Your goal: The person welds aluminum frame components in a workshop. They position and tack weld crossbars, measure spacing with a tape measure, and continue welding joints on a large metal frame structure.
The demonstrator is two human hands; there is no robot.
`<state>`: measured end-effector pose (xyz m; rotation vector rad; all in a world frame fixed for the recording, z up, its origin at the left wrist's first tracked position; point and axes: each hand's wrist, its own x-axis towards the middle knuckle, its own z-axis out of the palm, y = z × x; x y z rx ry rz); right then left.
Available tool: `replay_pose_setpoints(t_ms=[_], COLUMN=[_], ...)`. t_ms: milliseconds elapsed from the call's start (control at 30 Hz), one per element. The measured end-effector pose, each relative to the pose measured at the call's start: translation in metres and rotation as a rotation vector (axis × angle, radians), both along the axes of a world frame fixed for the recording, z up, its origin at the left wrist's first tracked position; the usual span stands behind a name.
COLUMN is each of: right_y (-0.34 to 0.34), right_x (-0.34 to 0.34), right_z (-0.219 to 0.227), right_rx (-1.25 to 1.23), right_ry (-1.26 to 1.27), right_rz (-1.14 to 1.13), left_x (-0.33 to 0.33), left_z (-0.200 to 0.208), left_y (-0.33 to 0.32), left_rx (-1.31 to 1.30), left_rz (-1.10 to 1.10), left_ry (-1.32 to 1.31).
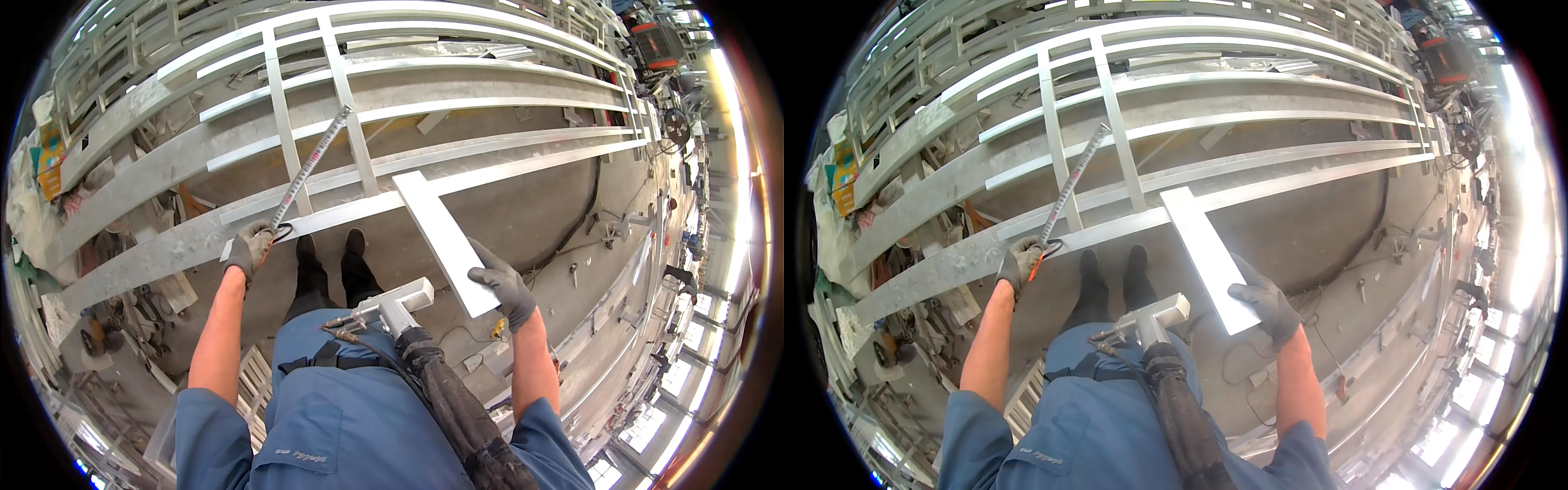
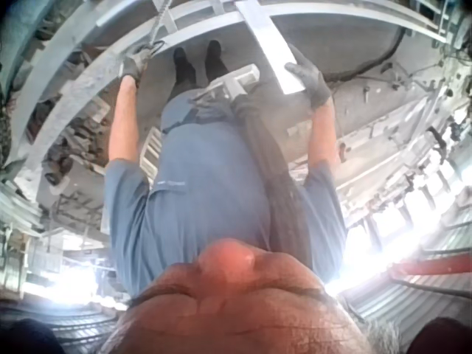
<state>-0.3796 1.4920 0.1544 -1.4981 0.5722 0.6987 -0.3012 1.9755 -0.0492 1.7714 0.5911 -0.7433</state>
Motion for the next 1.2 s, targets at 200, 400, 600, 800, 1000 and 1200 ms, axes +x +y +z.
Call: replay_pose_setpoints(t_ms=[200, 400, 600, 800, 1000, 1200], right_y=[0.008, 0.037, 0.039, 0.058, 0.048, 0.052], right_x=[0.028, 0.041, 0.046, 0.054, 0.037, 0.023], right_z=[0.027, 0.022, 0.02, 0.036, 0.016, 0.001], right_rx=[-0.043, -0.093, -0.035, -0.016, 0.008, 0.14], right_ry=[0.111, 0.104, 0.163, 0.216, 0.142, 0.075], right_rz=[-0.004, 0.04, -0.029, 0.068, 0.075, 0.006], left_x=[-0.032, -0.024, -0.023, -0.018, 0.043, 0.051], left_z=[-0.054, -0.055, -0.037, -0.048, 0.028, 0.028], left_y=[-0.014, -0.008, -0.011, 0.003, 0.042, 0.066], left_rx=[0.041, -0.016, 0.008, 0.371, 0.786, 0.778], left_rz=[0.184, 0.13, 0.04, -0.331, -0.587, -0.696], left_ry=[-0.26, -0.159, -0.026, -0.323, -0.039, 0.007])
